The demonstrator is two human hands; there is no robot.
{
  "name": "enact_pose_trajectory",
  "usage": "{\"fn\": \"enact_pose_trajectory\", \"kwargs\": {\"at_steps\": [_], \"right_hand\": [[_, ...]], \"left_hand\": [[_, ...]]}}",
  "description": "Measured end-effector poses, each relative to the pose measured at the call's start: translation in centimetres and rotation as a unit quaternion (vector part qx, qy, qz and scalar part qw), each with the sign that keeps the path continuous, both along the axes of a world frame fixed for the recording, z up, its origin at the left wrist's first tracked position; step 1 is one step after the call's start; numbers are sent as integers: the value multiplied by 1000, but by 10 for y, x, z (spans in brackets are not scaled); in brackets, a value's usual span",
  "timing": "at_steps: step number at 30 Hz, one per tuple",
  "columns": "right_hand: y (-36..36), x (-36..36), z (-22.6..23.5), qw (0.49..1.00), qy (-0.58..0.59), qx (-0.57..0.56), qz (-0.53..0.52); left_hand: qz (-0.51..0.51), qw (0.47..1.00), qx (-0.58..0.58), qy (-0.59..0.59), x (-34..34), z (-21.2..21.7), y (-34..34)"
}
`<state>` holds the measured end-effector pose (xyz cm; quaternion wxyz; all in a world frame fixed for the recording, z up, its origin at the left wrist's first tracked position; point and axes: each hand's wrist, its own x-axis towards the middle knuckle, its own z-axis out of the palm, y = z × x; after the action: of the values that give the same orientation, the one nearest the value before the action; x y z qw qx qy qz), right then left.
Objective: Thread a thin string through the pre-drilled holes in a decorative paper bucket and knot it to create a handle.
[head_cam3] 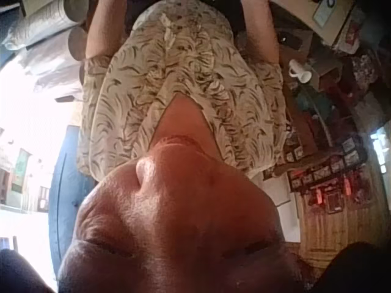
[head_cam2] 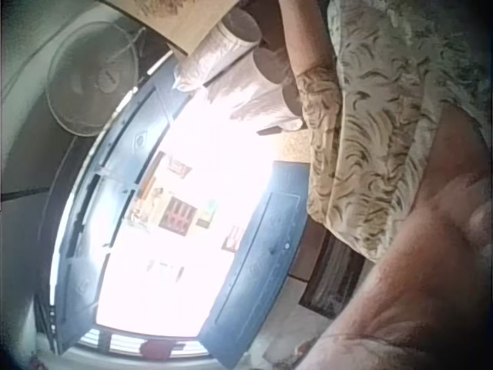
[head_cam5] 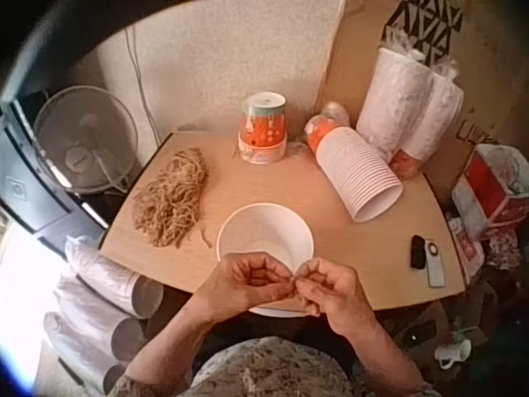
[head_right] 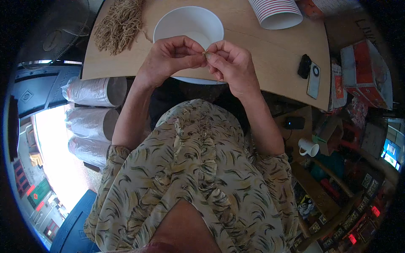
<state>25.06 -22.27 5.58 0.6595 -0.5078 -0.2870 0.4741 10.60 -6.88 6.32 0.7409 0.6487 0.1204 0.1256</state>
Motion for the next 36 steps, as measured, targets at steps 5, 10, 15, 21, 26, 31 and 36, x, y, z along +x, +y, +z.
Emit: {"fn": "enact_pose_trajectory", "kwargs": {"at_steps": [5,10,15,21,26,31,36], "right_hand": [[0,-2,1,1000,-10,-15,-8],[-1,6,2,1000,16,-15,13],[1,6,7,998,-21,-29,45],[0,5,3,997,-37,-30,56],[-1,3,3,998,-38,-25,51],[-2,7,-7,996,73,-6,53],[-1,7,-11,986,160,4,36]], "left_hand": [[-3,1000,-19,-20,1,-3,1],[-6,1000,-22,-12,0,-3,1],[4,1000,-19,-7,0,0,-1],[-15,999,29,-29,-3,-4,-1],[-7,997,65,-35,-3,-2,-3],[-15,998,17,-53,0,-4,-1],[-16,999,-19,-48,0,-7,2]]}}
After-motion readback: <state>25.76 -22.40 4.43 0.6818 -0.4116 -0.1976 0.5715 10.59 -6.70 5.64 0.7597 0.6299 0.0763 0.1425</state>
